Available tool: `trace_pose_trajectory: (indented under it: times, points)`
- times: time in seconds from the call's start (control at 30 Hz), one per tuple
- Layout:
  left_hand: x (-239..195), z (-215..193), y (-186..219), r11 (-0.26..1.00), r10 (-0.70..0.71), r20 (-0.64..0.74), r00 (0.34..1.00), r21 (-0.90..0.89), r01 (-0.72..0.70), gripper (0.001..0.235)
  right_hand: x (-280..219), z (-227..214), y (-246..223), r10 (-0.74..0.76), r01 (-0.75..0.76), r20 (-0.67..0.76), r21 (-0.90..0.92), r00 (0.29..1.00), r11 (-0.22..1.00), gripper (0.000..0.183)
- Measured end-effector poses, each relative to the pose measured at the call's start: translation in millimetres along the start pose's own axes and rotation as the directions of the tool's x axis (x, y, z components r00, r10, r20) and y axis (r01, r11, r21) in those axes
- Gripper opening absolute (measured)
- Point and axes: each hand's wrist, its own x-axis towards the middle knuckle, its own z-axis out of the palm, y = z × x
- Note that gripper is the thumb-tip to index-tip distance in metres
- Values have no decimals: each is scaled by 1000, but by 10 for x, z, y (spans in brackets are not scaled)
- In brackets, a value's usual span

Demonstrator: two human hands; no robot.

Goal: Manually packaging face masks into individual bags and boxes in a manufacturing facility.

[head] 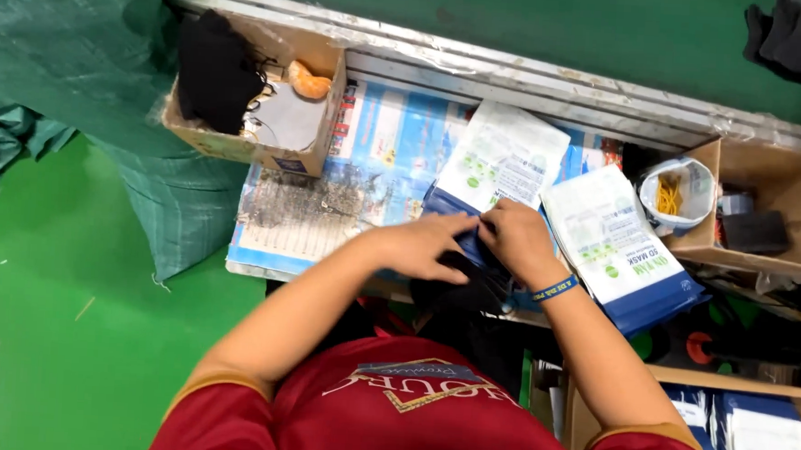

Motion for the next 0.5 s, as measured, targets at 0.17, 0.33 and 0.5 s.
trace_pose_trajectory:
  times: [0.17, 0.33, 0.5]
  points:
    - [167, 245, 151, 981, -160, 165, 973, 139, 138, 56, 35, 128, 107, 104, -110, -53, -122, 993, 986, 12]
    - [172, 222, 213, 959, -242, 130, 961, 182, 217, 51, 239, -192, -245, 30, -93, -353, -164, 935, 982, 16]
    - [-10, -64, 54, 989, -135, 61, 989, -47, 138, 47, 264, -349, -322, 3, 12, -233, 64, 973, 998, 26]
